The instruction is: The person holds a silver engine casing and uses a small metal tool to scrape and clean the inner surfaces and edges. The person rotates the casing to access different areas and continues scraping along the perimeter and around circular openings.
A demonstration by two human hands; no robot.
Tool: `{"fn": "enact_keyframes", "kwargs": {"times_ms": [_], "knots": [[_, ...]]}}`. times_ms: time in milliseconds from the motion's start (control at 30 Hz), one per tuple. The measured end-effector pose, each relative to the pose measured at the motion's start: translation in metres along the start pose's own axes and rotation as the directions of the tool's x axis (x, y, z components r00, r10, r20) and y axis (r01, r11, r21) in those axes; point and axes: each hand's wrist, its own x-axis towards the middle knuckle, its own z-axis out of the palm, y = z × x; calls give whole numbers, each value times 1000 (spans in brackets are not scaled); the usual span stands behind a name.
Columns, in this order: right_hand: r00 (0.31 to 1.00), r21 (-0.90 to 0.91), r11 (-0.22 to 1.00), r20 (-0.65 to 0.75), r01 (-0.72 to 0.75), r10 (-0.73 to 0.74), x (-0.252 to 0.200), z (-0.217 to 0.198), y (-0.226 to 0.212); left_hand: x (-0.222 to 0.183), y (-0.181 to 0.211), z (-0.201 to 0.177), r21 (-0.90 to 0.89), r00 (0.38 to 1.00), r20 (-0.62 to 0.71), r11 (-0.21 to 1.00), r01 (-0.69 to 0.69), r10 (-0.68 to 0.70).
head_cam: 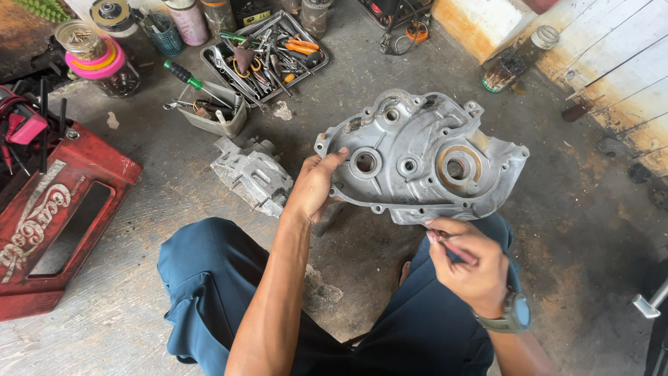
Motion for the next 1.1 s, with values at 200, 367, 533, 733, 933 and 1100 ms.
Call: {"fn": "enact_keyframes", "kwargs": {"times_ms": [200, 367, 533, 733, 933, 1100], "knots": [[951, 113, 986, -267, -126, 153, 34, -39, 9, 5, 8, -5, -24, 976, 95, 981, -192, 194], [991, 111, 994, -133, -1, 15, 93, -51, 51, -1, 25, 0, 34, 992, -49, 993, -116, 117], [998, 22, 1000, 70, -2, 1, 142, -53, 66, 0, 49, 5, 111, 986, -102, 986, -121, 132], [934, 43, 980, 315, -194, 171, 155, -58, 68, 0, 92, 11, 319, 944, 214, 896, -309, 250], [846, -53, 894, 302, -445, 439, 144, -57, 67, 11, 97, 26, 445, 991, 50, 886, -132, 122], [873, -163, 911, 263, -380, 411, 142, -45, 81, 2, 89, 31, 359, 996, 27, 929, -94, 90]]}}
